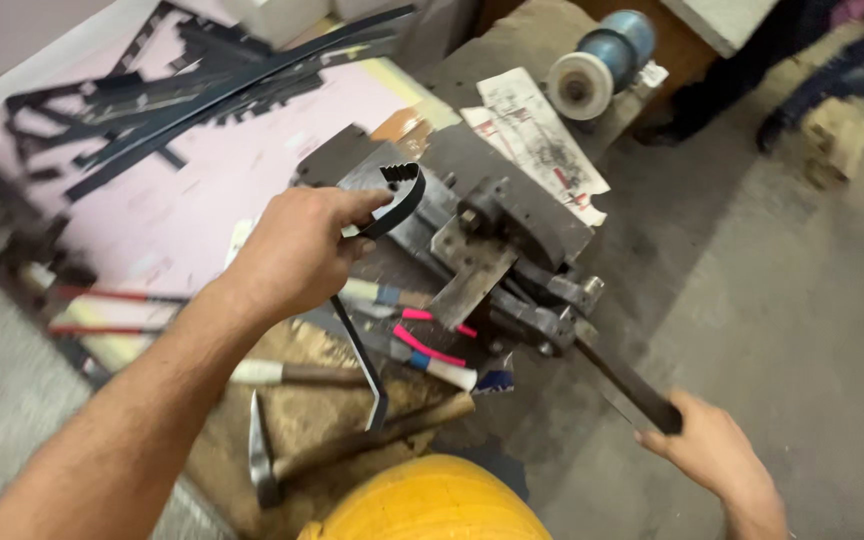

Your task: The person bends a metal strip using a manual press, repeatedly checks its shape against a wooden template, and uses a hammer to refine the curve. The process involves alternating between pressing, template comparison, and hammering.

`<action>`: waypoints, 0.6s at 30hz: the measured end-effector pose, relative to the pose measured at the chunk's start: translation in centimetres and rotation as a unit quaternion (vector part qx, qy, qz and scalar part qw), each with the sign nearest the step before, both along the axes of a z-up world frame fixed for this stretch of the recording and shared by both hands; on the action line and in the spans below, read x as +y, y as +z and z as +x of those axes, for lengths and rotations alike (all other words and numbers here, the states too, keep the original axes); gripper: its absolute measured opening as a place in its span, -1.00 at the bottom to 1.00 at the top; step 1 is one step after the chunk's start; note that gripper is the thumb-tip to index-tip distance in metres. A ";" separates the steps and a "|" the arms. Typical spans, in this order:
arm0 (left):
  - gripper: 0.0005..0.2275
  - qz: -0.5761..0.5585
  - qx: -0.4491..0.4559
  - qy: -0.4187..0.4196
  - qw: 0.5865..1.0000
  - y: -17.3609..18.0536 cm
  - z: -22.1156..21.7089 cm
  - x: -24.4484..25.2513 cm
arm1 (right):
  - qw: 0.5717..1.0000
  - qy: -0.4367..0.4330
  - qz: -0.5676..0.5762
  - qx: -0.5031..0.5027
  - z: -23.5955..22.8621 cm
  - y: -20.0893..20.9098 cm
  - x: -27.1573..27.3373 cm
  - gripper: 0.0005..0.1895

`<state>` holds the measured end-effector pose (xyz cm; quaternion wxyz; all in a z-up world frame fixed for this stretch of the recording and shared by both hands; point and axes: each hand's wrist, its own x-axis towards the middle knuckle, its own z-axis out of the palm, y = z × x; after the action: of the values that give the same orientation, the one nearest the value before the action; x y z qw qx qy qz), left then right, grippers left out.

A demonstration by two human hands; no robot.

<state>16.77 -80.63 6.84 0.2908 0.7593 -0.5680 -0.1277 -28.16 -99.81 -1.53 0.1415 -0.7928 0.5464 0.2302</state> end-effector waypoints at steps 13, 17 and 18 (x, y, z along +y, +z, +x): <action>-0.88 -0.240 0.392 0.220 0.860 -1.2 -9.6 27.2 | 0.702 0.314 0.399 -0.499 25.1 7.4 28.1 -0.59; -0.88 -0.379 0.380 0.302 0.788 -3.2 -12.5 39.3 | 0.690 0.330 0.432 -0.478 27.9 7.6 40.3 -0.83; -0.88 -0.411 0.408 0.311 0.753 -3.7 -13.1 42.4 | 0.689 0.356 0.418 -0.473 28.4 7.4 43.3 -0.85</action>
<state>3.71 -38.25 3.10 0.8028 0.5772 -0.1255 -0.0814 0.21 -56.47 5.87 0.6053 -0.7906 -0.0684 0.0620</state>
